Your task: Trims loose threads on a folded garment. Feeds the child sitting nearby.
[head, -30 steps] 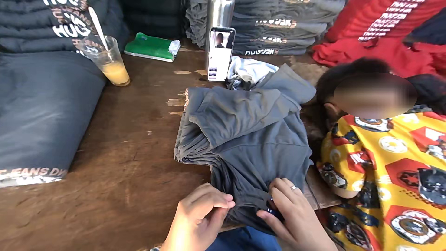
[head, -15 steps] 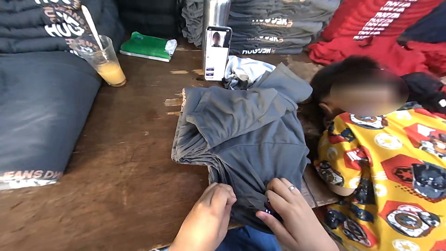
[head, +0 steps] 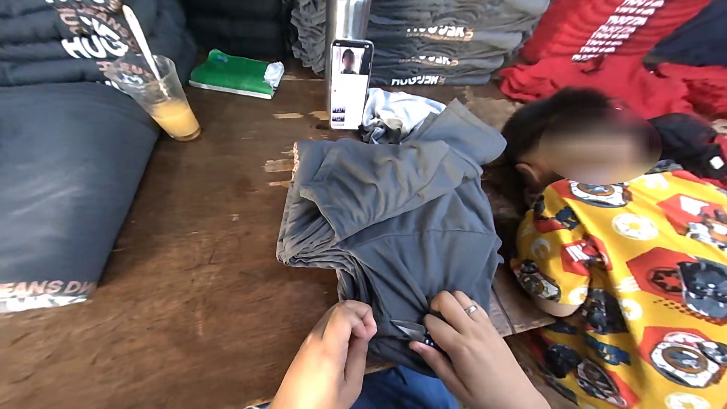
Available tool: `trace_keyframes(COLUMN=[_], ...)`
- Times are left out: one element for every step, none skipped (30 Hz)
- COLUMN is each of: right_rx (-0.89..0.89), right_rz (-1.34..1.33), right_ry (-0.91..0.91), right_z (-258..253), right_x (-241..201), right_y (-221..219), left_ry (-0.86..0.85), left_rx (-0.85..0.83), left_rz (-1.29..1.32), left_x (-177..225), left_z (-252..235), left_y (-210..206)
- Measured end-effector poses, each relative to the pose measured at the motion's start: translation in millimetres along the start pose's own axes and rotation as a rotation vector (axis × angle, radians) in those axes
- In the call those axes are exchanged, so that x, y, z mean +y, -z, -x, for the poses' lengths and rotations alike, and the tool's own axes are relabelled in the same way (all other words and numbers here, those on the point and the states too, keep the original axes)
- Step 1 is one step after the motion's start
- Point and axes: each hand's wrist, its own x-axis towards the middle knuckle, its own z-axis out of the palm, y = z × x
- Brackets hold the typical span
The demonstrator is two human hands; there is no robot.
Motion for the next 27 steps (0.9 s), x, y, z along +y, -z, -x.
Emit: trace_keyframes(right_rx=[0.001,0.003,0.008,0.013,0.020,0.024,0.017,-0.010,-0.043,-0.067,-0.068,-0.078,-0.079,-0.065,-0.034,0.011,0.061,0.106,0.140,0.165,0.184,0.203,0.217,0.237,0.257,0.281,0.306], right_rz=[0.000,0.006,0.018,0.033,0.049,0.060,0.054,0.019,-0.053,-0.142,-0.236,-0.331,-0.444,-0.537,-0.589,-0.610,-0.648,-0.700,-0.748,-0.804,-0.859,-0.909,-0.936,-0.942,-0.929,-0.901,-0.870], right_ry=[-0.003,-0.007,-0.014,-0.020,-0.026,-0.034,-0.042,-0.052,-0.063,-0.075,-0.084,-0.098,-0.108,-0.101,-0.090,-0.076,-0.062,-0.049,-0.041,-0.025,0.000,0.028,0.054,0.067,0.068,0.057,0.031], right_z=[0.1,0.0,-0.7,-1.7,-2.8,-4.0,-5.3,-6.4,-7.8,-7.6,-5.8,-3.3,-2.1,-1.4,-0.4,0.8,1.2,0.9,0.4,-0.4,-1.3,-2.6,-4.3,-5.1,-5.4,-6.0,-6.1], right_x=[-0.2,-0.9,-2.2,-3.7,-5.4,-6.8,-7.6,-7.9,-7.1,-3.3,2.7,9.1,13.7,17.4,20.6,23.4,24.4,24.0,22.5,20.2,17.1,13.9,10.6,7.5,5.9,5.4,5.4], right_y=[-0.1,-0.5,-1.3,-2.4,-3.8,-4.6,-3.7,0.3,7.1,12.1,14.4,16.6,20.4,22.7,22.3,19.4,17.1,16.2,17.3,19.7,22.4,24.4,26.0,27.0,27.4,27.1,25.9], left_ry=[0.004,0.007,0.006,0.000,-0.011,-0.027,-0.042,-0.052,-0.053,-0.038,-0.004,0.040,0.092,0.148,0.158,0.118,0.058,0.017,0.010,0.031,0.060,0.079,0.084,0.078,0.063,0.060,0.065], left_rx=[0.003,0.005,0.008,0.011,0.018,0.025,0.021,-0.009,-0.088,-0.216,-0.380,-0.562,-0.717,-0.784,-0.747,-0.645,-0.533,-0.425,-0.324,-0.228,-0.137,-0.055,0.011,0.070,0.134,0.185,0.229], left_rz=[0.002,0.006,0.014,0.023,0.037,0.059,0.090,0.141,0.214,0.275,0.277,0.183,0.053,-0.049,-0.132,-0.192,-0.221,-0.225,-0.220,-0.212,-0.232,-0.295,-0.367,-0.397,-0.347,-0.181,0.122], left_x=[0.0,0.1,0.2,0.1,-0.2,-0.5,0.4,2.8,6.8,12.7,19.6,27.3,36.0,43.8,47.9,48.2,46.1,43.8,42.1,40.3,37.2,32.3,25.7,19.1,13.3,10.6,9.6], left_z=[0.5,1.0,1.4,1.6,1.6,1.3,1.1,1.1,1.8,3.5,5.9,8.5,10.2,11.0,11.4,10.8,8.6,4.8,0.3,-4.7,-9.8,-15.2,-21.3,-27.7,-34.1,-40.8,-47.2], left_y=[1.7,3.2,4.1,4.5,4.2,3.8,4.5,7.3,13.1,21.6,30.9,39.4,45.3,47.7,48.1,47.9,47.6,45.8,41.2,32.7,20.6,6.5,-6.2,-14.9,-18.5,-15.4,-7.8])
